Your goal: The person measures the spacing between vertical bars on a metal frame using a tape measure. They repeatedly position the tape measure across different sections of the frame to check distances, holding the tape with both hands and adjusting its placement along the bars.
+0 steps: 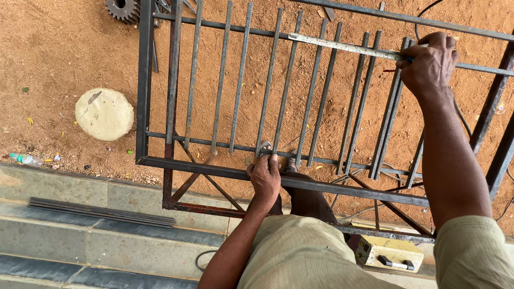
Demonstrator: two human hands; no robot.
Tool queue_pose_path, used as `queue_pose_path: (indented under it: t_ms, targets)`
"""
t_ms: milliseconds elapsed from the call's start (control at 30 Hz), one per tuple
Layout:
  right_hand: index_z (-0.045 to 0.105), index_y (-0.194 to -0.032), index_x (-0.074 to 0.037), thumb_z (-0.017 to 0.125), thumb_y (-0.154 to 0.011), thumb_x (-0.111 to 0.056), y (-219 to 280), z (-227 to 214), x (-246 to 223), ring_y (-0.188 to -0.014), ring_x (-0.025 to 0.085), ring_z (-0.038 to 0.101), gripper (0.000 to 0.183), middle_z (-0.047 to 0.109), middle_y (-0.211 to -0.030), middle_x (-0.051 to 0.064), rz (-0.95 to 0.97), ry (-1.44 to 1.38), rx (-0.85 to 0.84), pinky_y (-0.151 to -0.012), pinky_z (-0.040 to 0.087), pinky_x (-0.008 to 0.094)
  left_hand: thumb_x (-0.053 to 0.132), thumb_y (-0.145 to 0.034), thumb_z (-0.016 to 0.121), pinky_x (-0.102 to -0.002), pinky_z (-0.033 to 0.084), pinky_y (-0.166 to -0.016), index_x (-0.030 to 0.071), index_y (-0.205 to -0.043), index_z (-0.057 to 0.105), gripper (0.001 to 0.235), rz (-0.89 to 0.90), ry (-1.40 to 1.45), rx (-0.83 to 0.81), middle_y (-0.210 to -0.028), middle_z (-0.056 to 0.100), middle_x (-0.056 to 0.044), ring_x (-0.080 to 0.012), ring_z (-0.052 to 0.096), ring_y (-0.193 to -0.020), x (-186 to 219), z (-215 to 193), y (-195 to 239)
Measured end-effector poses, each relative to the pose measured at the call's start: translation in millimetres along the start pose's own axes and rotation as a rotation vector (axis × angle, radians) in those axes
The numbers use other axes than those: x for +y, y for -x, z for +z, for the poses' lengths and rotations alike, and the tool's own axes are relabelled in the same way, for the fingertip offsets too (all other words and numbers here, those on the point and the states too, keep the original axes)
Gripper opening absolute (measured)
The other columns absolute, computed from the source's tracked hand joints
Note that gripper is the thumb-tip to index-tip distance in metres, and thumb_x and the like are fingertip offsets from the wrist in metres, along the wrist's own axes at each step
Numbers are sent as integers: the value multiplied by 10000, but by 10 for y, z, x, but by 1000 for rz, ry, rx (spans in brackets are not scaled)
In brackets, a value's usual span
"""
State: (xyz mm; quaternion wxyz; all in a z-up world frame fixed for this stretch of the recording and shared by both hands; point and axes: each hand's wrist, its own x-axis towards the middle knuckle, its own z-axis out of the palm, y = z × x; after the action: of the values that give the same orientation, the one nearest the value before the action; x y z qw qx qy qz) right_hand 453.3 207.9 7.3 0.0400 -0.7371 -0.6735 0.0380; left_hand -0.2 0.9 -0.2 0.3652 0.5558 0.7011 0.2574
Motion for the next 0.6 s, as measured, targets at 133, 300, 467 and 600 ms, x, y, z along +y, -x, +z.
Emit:
queue_pose_path:
  t_ms: [133,300,467,600]
  targets:
    - [831,-1049,-181,868,-892,-272,-42,5,-120,-1279,375,441,185,591,-1360,168,-17,21,4,-1046,353,593,365,-1064,505,-431,341,-970,107,-938,678,335,-7,-4,-17,-678,704,-6,-188,674,-656,6,-1,4]
    - [824,-1069,-203,848,-911,-252,-120,81,-196,-1299,373,441,167,597,-1329,156,-26,-30,-4,-1063,375,558,357,-1068,510,-421,349,-966,108,-935,675,327,0,-6,-7,-688,701,-3,-185,670,-661,-16,14,8]
    - [830,-1057,-210,853,-920,-259,-137,97,-197,-1284,368,445,147,604,-1314,153,-19,-20,-5,-1069,361,571,349,-1061,524,-421,348,-949,104,-951,671,305,7,-10,-7,-693,713,-1,-181,672,-665,-28,12,5]
    - [826,-1054,-202,855,-916,-260,-139,70,-217,-1291,368,441,153,601,-1320,148,-19,-36,-15,-1068,369,566,355,-1061,521,-417,352,-950,113,-933,675,314,-5,-17,-12,-686,716,-1,-181,672,-666,-21,12,6]
